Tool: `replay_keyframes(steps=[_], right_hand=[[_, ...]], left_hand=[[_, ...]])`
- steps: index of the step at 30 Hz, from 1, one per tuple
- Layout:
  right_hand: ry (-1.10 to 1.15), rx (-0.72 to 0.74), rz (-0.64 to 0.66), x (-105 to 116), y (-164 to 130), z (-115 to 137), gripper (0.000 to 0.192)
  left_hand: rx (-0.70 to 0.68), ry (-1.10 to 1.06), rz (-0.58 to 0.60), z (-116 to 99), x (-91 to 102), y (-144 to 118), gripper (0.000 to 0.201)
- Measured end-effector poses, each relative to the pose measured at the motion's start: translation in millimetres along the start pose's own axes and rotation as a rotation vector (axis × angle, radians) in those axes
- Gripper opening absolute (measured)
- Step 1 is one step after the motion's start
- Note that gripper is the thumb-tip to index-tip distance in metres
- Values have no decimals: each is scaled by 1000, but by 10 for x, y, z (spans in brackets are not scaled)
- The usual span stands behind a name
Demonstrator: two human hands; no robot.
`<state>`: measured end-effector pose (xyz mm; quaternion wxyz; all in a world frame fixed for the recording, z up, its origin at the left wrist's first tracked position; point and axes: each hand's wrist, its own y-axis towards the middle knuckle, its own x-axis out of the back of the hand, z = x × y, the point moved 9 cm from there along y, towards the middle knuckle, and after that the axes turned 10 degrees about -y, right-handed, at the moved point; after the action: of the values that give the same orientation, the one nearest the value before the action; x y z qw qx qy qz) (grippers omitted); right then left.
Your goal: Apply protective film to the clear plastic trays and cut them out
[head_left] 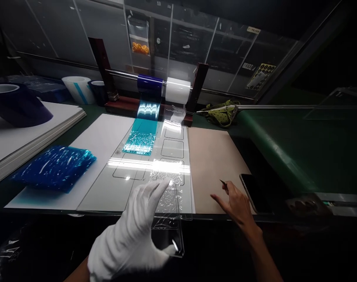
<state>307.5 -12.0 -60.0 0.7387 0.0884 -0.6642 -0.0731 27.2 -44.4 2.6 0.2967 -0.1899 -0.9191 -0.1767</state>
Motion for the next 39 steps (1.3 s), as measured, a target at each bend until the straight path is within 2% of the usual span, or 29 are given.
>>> replay_keyframes(steps=[2,5,7,9,12,13,16,19,21,25,30,35,39], right_hand=[[-50,10,10,-172,163,-179,49],[-62,51,-35,-183,252,-145,57],[-49,116,-86,-7,228,104,65],[7,235,-119,250,167,507,74],[117,465,-112,616,68,1208,94],[145,542,-84,685,45,1423,100],[186,718,-7,747,29,1893,110],[184,793,52,657,86,2099,112],[184,796,80,579,145,2137,118],[158,813,113,460,223,2152,131],[140,792,90,443,437,2100,120],[16,650,32,275,1087,1873,108],[-109,586,59,-91,1631,1713,109]], left_hand=[[135,-307,71,172,-52,-29,116],[250,-1116,196,258,-231,-68,109],[301,-1537,258,255,-345,-75,109],[411,-1746,273,302,-473,-83,119],[601,-1856,244,384,-644,-95,126],[625,-1860,242,390,-672,-84,126],[522,-1959,263,301,-644,25,116],[343,-2091,268,229,-550,147,102],[307,-2125,265,253,-541,197,96],[368,-2118,260,366,-604,297,99],[378,-2107,191,473,-526,498,105],[401,-2227,156,760,-385,480,105],[271,-2298,187,956,-154,326,101]])
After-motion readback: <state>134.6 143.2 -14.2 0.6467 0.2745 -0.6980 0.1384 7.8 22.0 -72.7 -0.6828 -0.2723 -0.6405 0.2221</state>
